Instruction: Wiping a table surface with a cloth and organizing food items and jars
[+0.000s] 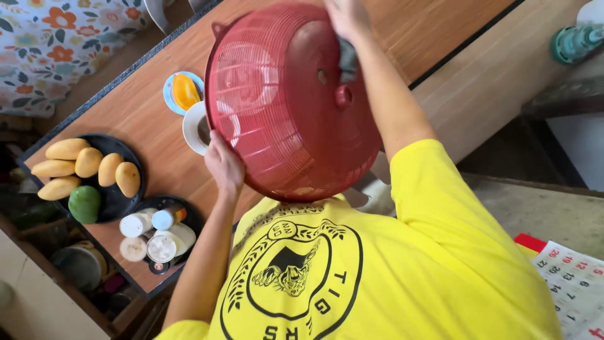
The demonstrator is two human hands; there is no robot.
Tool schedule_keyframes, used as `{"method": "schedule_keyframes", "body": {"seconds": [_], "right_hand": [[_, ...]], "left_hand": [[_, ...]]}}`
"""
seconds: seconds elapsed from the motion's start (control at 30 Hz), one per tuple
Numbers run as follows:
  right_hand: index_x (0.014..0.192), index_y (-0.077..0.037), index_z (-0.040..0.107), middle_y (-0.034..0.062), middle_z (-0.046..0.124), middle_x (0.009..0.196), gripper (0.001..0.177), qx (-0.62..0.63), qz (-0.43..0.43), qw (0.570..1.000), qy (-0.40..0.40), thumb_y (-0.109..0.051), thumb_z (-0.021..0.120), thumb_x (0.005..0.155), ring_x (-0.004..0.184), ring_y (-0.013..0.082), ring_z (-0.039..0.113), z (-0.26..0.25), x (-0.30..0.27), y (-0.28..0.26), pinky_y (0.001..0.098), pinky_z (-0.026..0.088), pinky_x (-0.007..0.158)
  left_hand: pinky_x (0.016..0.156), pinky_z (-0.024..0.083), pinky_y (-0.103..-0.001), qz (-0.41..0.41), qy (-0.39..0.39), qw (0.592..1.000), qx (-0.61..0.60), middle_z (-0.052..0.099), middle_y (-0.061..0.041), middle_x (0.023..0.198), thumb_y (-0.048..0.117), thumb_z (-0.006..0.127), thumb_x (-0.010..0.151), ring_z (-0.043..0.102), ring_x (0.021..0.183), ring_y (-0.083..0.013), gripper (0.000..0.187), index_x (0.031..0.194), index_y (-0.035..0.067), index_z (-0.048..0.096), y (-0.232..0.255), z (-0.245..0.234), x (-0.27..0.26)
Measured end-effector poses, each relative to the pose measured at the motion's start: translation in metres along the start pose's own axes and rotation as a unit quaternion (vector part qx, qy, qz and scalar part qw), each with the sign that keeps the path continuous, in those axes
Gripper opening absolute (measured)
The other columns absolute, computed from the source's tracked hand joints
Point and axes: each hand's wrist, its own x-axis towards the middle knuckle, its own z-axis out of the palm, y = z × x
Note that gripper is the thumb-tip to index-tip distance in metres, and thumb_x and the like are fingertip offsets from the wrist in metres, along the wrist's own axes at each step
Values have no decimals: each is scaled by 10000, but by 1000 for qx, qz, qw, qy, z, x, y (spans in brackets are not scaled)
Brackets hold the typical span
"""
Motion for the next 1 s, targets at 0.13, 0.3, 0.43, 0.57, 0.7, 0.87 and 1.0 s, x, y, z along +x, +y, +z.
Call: {"method": "schedule_keyframes", "body": {"seconds": [0.13, 0.3, 0.43, 0.57, 0.7, 0.87, 1.0], "right_hand": [[1052, -216, 739, 66, 707, 1054, 271, 18, 160, 985, 68, -473, 689, 980, 1049, 283, 670, -13, -157, 178, 410, 527, 915], [1359, 2, 644, 224, 665, 1320, 475, 117, 335, 935, 20, -340, 730, 1041, 1275, 418, 567, -9, -333, 127, 521, 444, 1077], [1145, -146, 632, 45, 679, 1059, 474, 683, 509, 503, 147, -527, 406, 977, 981, 200, 637, 73, -473, 64, 337, 486, 893], [548, -282, 439, -140, 475, 490, 363, 933, 275, 165, -165, -364, 695, 792, 452, 26, 476, 79, -515, -56, 185, 267, 382], [630, -262, 412, -148, 493, 593, 352, 806, 374, 453, 75, -19, 663, 673, 567, 82, 555, 47, -426, -143, 203, 327, 419], [967, -147, 760, 142, 767, 1036, 428, 578, 647, 482, 122, -514, 769, 748, 906, 354, 744, -40, -301, -256, 467, 595, 765], [1291, -59, 655, 204, 694, 1293, 637, 545, 659, 501, 132, -525, 737, 864, 1169, 379, 700, 7, -303, -184, 528, 573, 994]], "left_hand": [[638, 487, -337, -31, 47, 998, -9, 600, -83, 588, 475, 362, 1146, 592, 622, -181, 604, 671, 143, 533, -32, -16, -3], [939, 491, -469, -34, 68, 997, -10, 712, -224, 998, 498, 367, 1122, 639, 975, -272, 605, 1038, 34, 746, -35, -5, -8], [729, 436, -433, 20, 58, 996, -58, 541, -109, 697, 422, 363, 1138, 486, 738, -242, 596, 720, 41, 551, -9, 24, -10], [706, 494, -369, 76, 25, 993, -92, 571, -60, 682, 350, 349, 1134, 538, 717, -189, 541, 738, 76, 595, 33, 31, -18], [733, 496, -391, 83, 9, 991, -109, 565, -57, 720, 361, 305, 1146, 541, 745, -205, 553, 769, 67, 584, 43, 32, -11], [666, 448, -379, 12, 61, 986, -156, 511, -30, 707, 464, 402, 1095, 489, 699, -233, 555, 698, 104, 544, -19, 35, 39], [586, 434, -289, -37, 121, 972, -197, 545, 9, 621, 482, 432, 1056, 516, 586, -136, 514, 662, 177, 556, -92, 10, 87]]}}
